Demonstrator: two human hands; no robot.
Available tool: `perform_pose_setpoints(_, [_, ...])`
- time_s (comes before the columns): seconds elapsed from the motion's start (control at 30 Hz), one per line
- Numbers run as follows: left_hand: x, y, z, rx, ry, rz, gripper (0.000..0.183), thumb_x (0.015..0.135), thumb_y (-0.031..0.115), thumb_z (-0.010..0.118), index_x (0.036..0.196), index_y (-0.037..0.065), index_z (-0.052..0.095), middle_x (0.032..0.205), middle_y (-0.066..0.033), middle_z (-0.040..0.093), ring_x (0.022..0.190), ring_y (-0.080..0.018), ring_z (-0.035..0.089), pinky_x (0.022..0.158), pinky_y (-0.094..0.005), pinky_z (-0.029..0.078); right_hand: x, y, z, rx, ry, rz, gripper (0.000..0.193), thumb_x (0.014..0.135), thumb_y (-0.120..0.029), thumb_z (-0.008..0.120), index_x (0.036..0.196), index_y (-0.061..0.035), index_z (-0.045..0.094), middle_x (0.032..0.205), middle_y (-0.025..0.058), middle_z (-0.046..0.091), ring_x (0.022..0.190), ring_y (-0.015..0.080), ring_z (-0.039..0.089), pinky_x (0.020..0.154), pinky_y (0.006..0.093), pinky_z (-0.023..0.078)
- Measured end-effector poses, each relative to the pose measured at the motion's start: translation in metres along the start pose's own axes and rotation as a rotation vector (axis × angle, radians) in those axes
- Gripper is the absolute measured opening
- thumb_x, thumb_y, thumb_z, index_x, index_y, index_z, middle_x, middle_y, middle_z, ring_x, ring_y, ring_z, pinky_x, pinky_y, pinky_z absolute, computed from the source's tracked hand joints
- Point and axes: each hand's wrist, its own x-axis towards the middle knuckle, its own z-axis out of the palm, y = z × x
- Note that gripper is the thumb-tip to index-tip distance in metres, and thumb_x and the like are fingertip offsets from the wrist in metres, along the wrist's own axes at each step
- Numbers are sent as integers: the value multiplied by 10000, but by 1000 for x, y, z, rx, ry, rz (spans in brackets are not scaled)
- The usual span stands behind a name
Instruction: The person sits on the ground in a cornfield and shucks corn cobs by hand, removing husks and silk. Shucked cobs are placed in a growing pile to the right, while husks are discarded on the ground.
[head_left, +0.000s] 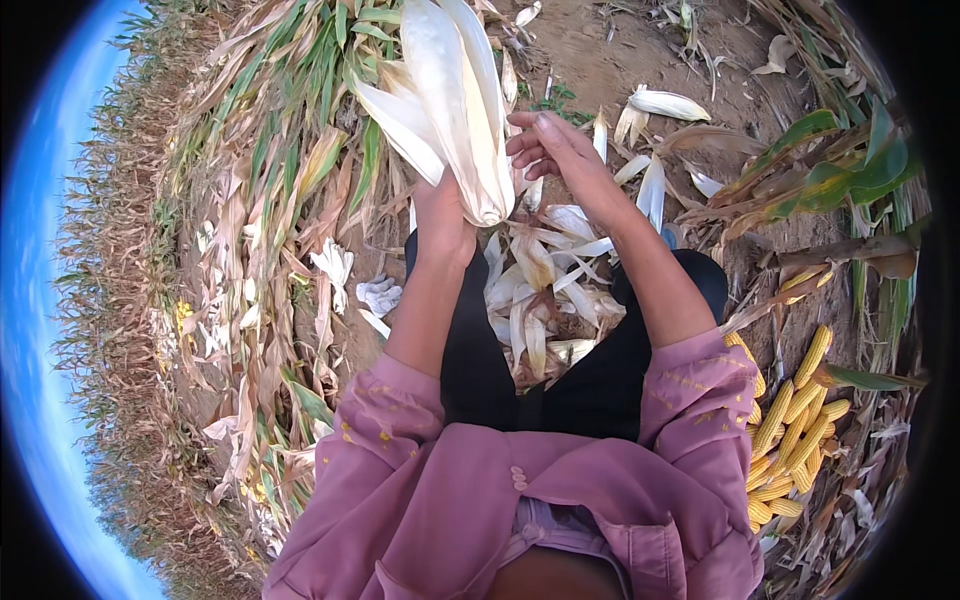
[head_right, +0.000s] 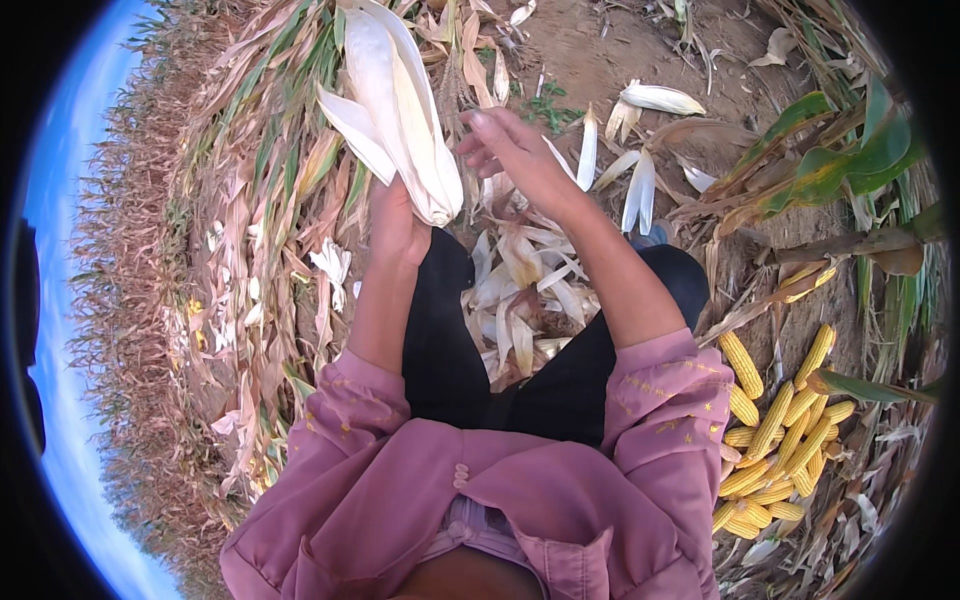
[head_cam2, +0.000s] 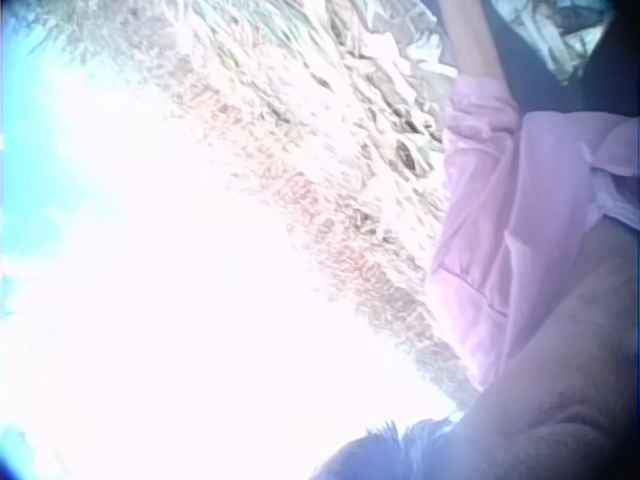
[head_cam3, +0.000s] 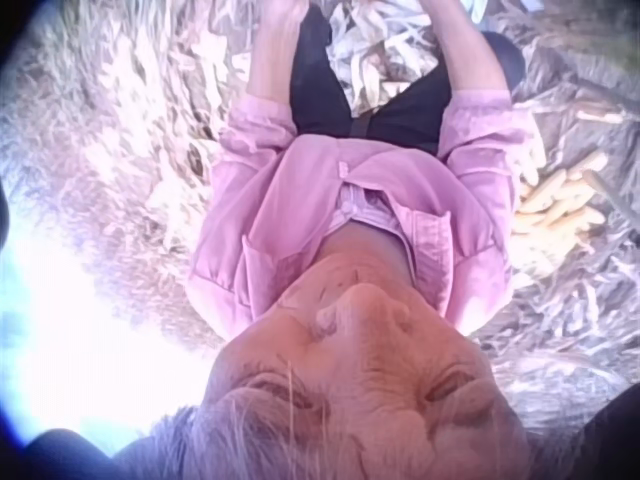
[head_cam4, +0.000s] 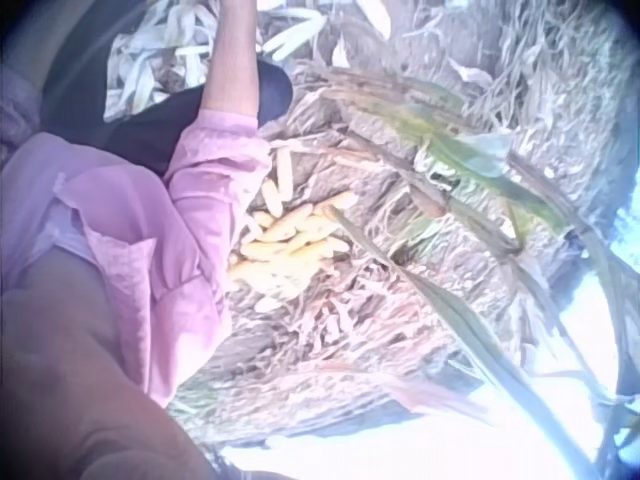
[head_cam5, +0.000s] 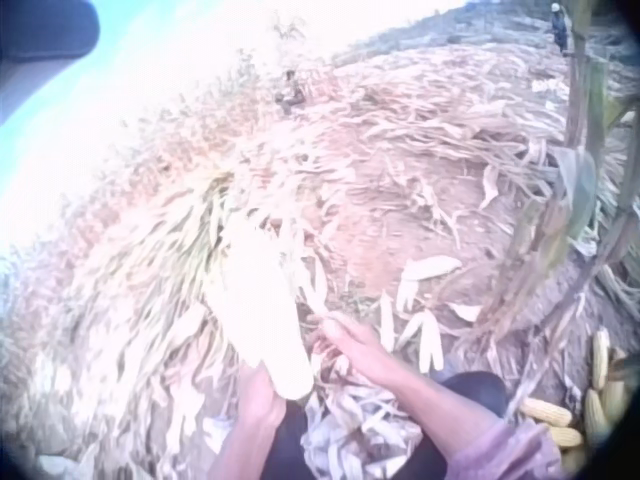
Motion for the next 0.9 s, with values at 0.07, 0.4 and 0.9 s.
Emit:
perform_pose_setpoints(0.07, [6,-5,-8,39,-23,73,419,935,120,512,1315,-10,389,1169,-104,578,1002,-191,611,834,-323,520,-2,3,4,-38,-79,-85,550,924,-421,525,1269,0,451,1051,113,589,953,158,565,803,296,476])
perform_pose_setpoints(0.4, [-3,-4,-6,60,-134,13,642,843,131,657,1341,-30,285,1250,-147,487,1119,-226,533,937,-347,459,1,7,2,-175,0,39,478,882,-328,625,1201,15,532,1023,86,634,892,149,591,775,288,482])
perform_pose_setpoints(0.9, [-3,-9,-10,161,54,189,488,792,-13,623,1242,-19,434,1153,-120,566,1003,-193,588,865,-301,478,-12,-3,8,6,-86,68,609,780,-252,745,1267,-3,478,1116,86,612,977,151,579,868,305,453])
